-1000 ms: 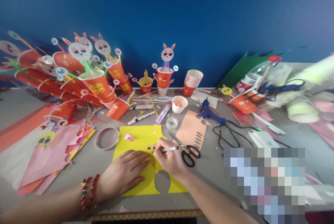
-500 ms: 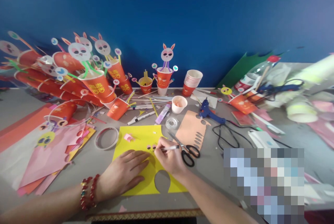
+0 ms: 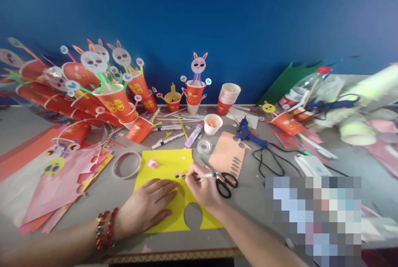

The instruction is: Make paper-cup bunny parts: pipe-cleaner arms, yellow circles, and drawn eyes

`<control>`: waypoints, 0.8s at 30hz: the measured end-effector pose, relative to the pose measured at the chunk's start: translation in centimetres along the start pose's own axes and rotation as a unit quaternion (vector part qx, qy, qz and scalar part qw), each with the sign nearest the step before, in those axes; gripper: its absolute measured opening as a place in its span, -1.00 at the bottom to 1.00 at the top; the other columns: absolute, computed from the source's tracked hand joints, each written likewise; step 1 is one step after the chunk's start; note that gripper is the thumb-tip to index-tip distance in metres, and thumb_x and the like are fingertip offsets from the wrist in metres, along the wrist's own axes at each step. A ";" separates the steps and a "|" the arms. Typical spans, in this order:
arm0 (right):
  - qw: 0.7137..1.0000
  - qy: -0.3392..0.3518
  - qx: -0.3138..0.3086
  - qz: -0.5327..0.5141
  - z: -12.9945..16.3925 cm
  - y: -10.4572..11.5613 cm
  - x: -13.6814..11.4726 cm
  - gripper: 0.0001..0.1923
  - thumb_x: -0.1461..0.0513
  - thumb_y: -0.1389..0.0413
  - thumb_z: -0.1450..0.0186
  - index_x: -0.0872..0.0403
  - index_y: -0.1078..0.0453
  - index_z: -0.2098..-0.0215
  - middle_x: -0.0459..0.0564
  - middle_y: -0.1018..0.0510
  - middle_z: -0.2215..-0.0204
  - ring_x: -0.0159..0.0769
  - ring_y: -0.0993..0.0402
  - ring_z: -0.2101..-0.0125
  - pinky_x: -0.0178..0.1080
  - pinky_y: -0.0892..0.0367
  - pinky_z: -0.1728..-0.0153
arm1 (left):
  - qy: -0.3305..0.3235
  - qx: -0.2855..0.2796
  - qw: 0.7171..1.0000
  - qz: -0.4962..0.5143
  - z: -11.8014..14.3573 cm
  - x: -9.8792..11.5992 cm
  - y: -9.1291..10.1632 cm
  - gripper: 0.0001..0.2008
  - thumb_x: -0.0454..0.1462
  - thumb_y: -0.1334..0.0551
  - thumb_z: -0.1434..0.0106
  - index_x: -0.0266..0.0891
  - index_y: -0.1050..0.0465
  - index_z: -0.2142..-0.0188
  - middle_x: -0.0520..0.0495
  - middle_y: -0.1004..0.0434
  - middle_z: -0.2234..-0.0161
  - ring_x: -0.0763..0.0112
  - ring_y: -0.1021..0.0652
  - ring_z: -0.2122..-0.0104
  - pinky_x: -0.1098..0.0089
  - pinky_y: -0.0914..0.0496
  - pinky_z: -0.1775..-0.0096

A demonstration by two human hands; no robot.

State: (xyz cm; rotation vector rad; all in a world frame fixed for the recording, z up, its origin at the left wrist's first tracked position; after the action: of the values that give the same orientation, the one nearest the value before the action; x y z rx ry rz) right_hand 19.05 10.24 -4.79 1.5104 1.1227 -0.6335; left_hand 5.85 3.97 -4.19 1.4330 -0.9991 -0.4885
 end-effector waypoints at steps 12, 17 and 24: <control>0.999 0.001 -0.012 0.034 -0.1 -0.2 -0.1 -0.78 0.32 -0.02 -0.27 0.05 -0.19 0.54 -0.21 -0.26 0.65 -0.44 -0.17 0.62 -0.35 -0.06 0.55 | -0.001 -0.005 1.000 0.000 0.0 0.0 -0.1 -0.66 -0.20 -0.13 -0.39 -0.30 -0.35 -0.10 -0.17 -0.46 -0.15 0.08 -0.46 -0.10 0.09 -0.41 -0.06; 0.999 0.007 -0.010 0.034 -0.1 -0.1 -0.4 -0.77 0.33 -0.02 -0.26 0.04 -0.16 0.55 -0.22 -0.24 0.66 -0.44 -0.16 0.62 -0.35 -0.05 0.55 | 0.002 -0.007 1.000 -0.001 0.1 0.0 -0.2 -0.65 -0.18 -0.13 -0.40 -0.29 -0.34 -0.11 -0.16 -0.45 -0.16 0.07 -0.46 -0.10 0.08 -0.41 -0.06; 1.000 0.006 -0.008 0.022 0.0 -0.1 -0.2 -0.77 0.34 0.00 -0.25 0.04 -0.14 0.55 -0.23 -0.20 0.66 -0.45 -0.13 0.63 -0.35 -0.04 0.56 | -0.002 -0.006 1.000 -0.002 0.1 0.0 -0.1 -0.65 -0.19 -0.12 -0.40 -0.29 -0.34 -0.10 -0.17 -0.46 -0.16 0.07 -0.46 -0.10 0.09 -0.41 -0.06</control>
State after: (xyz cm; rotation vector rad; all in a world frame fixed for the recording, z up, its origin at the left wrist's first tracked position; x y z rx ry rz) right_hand 18.88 10.17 -4.67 1.5227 1.0976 -0.5852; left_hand 5.84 3.90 -4.32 1.4237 -0.9941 -0.4998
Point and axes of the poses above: each hand's wrist, its own z-axis away from the middle knuckle, its own y-axis out of the back of the hand, x = y × z, the point moved 9 cm from there along -z, towards the middle knuckle
